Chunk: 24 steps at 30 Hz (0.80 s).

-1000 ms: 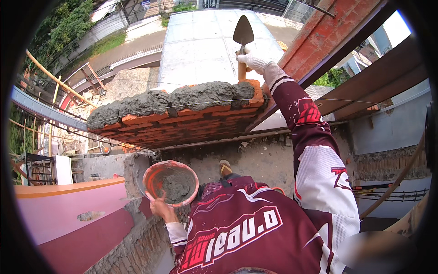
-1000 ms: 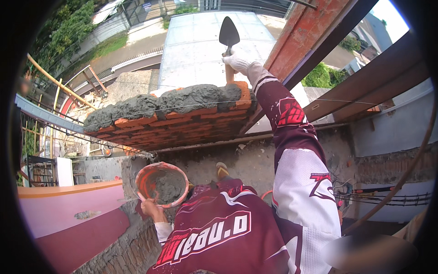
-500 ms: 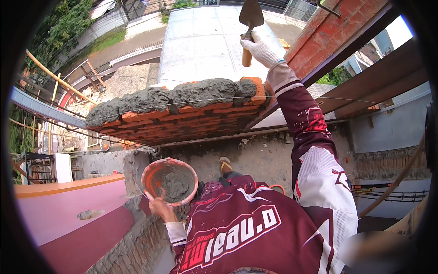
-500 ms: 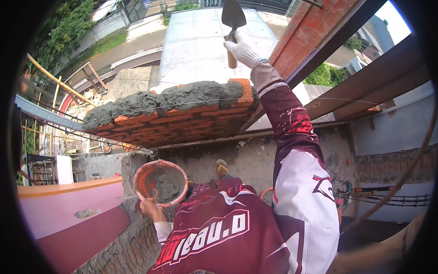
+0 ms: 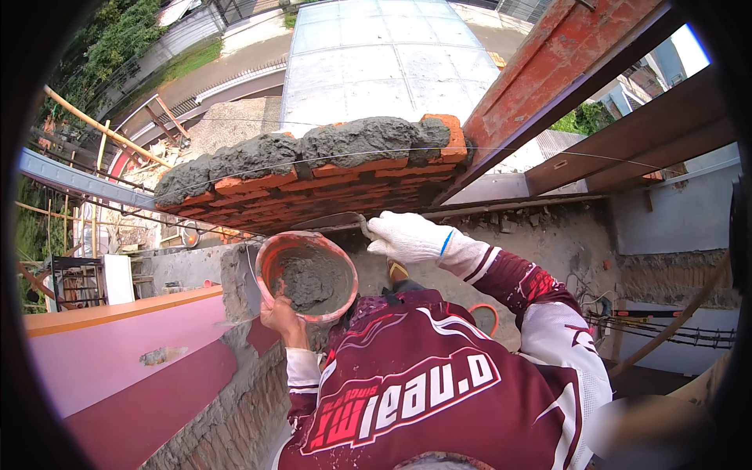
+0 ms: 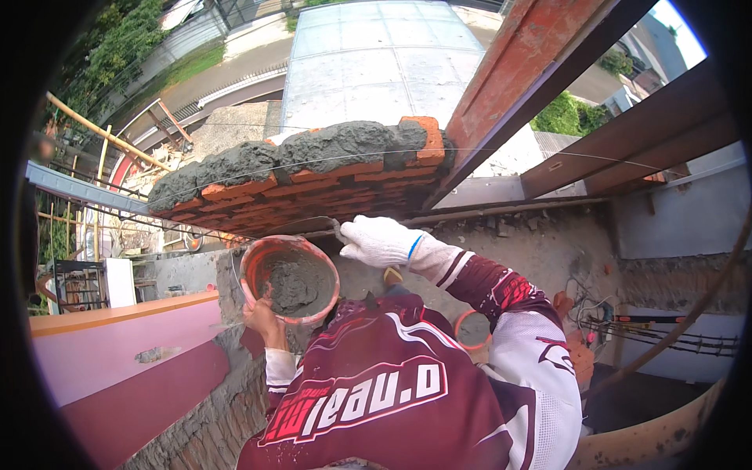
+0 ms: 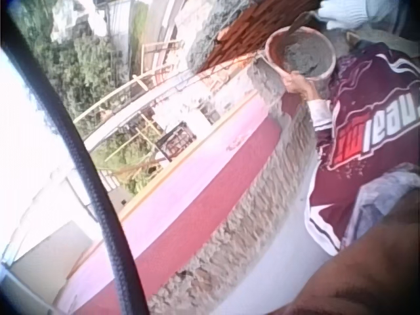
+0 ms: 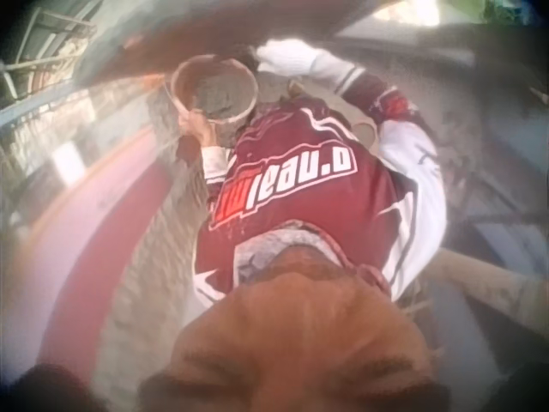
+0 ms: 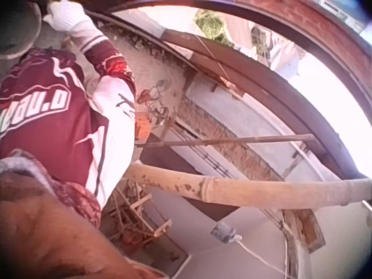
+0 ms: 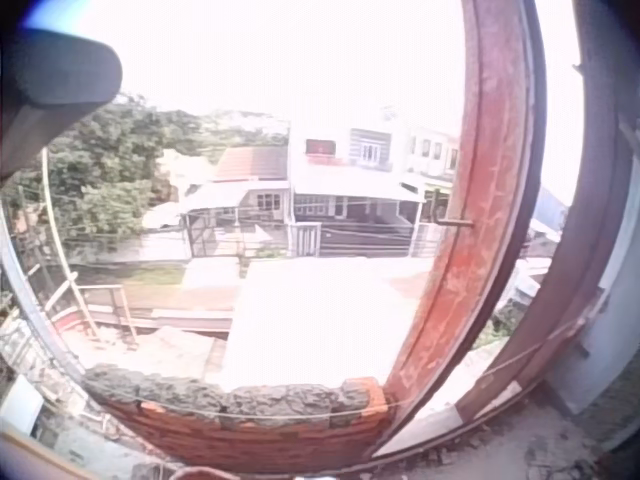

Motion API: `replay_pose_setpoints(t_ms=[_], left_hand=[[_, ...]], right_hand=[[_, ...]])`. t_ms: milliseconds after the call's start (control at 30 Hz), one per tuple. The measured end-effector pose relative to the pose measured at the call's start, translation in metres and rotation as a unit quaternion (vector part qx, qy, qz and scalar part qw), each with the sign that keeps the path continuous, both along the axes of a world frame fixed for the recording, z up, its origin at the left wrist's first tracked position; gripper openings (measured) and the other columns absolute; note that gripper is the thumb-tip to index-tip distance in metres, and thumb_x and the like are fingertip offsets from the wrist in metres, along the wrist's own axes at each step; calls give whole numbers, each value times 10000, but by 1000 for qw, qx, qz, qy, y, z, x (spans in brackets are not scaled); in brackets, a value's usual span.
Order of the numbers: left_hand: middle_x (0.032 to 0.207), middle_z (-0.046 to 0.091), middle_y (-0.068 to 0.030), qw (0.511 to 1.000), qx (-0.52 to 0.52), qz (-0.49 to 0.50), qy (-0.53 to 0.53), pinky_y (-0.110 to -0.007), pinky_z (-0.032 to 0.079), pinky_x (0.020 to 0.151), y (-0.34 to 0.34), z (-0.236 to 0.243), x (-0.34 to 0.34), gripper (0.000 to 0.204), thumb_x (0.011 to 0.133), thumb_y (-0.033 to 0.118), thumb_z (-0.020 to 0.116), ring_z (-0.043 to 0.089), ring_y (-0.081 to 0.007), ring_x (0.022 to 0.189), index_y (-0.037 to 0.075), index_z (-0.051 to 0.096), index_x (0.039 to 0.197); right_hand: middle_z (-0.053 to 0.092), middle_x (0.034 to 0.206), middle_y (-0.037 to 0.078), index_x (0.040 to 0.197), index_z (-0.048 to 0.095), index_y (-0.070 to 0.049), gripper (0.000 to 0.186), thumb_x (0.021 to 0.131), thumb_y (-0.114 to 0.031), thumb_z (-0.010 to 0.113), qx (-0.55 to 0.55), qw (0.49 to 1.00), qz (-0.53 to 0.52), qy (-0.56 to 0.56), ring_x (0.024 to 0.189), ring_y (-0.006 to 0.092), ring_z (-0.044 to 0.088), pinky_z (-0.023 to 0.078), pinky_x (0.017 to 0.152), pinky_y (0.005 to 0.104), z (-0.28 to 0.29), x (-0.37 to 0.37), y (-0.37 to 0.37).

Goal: The person applies mortar to a brick wall using a trowel and places bricks on top, adjusting them by hand. The person repeats this process to build up the wall layer by layer.

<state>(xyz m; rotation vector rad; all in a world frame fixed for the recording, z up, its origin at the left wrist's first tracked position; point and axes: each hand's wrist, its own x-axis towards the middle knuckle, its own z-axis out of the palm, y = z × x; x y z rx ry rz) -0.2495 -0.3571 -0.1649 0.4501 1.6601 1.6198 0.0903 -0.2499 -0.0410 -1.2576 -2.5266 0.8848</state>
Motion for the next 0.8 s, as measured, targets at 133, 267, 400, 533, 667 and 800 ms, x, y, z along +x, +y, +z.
replay_pose_setpoints(t_ms=[133, 267, 400, 533, 667, 800], left_hand=[[1135, 723, -94, 990, 32, -19, 138, -238, 492, 704, 17, 41, 30, 556, 680, -134, 490, 633, -125, 809, -75, 678, 1200], [1117, 710, -88, 942, 92, -50, 320, -256, 471, 729, 20, 54, 35, 340, 694, -103, 539, 585, -116, 791, -81, 681, 1002], [1120, 719, -108, 940, 108, -27, 323, -273, 474, 752, 19, 66, 29, 107, 709, -89, 541, 594, -134, 814, -58, 574, 806], [1128, 727, -125, 916, 92, -74, 383, -271, 476, 776, 9, 76, 43, 79, 705, -87, 545, 605, -142, 849, -39, 491, 736], [1016, 720, -129, 930, 143, -35, 336, -301, 477, 739, 7, 94, 56, 101, 700, -77, 547, 585, -173, 772, -28, 459, 693], [1047, 707, -111, 935, 115, -7, 334, -300, 471, 730, -2, 96, 36, 74, 697, -71, 554, 604, -171, 789, -29, 499, 722]], right_hand=[[723, 881, 212, 981, 696, -15, 328, 939, -340, 682, 33, 993, 61, -96, 813, 378, 739, 587, 698, 487, -29, -66, -3], [721, 800, 191, 944, 664, -3, 315, 954, -317, 674, 46, 993, 7, -107, 749, 371, 740, 594, 646, 464, -66, -116, -2], [721, 808, 213, 926, 655, 12, 366, 943, -352, 687, 24, 984, 135, -112, 772, 390, 739, 590, 659, 480, -29, -111, -8], [736, 869, 235, 970, 679, 18, 366, 944, -347, 685, 27, 991, 53, -120, 816, 395, 742, 593, 695, 490, -47, -109, 17], [664, 732, 120, 980, 667, 27, 438, 1025, -398, 573, -386, 914, 118, -38, 597, 251, 646, 540, 581, 395, -53, -112, -5], [662, 724, 100, 930, 646, -14, 354, 1013, -355, 598, -211, 955, 189, 85, 618, 227, 661, 524, 547, 393, -38, -109, -40]])
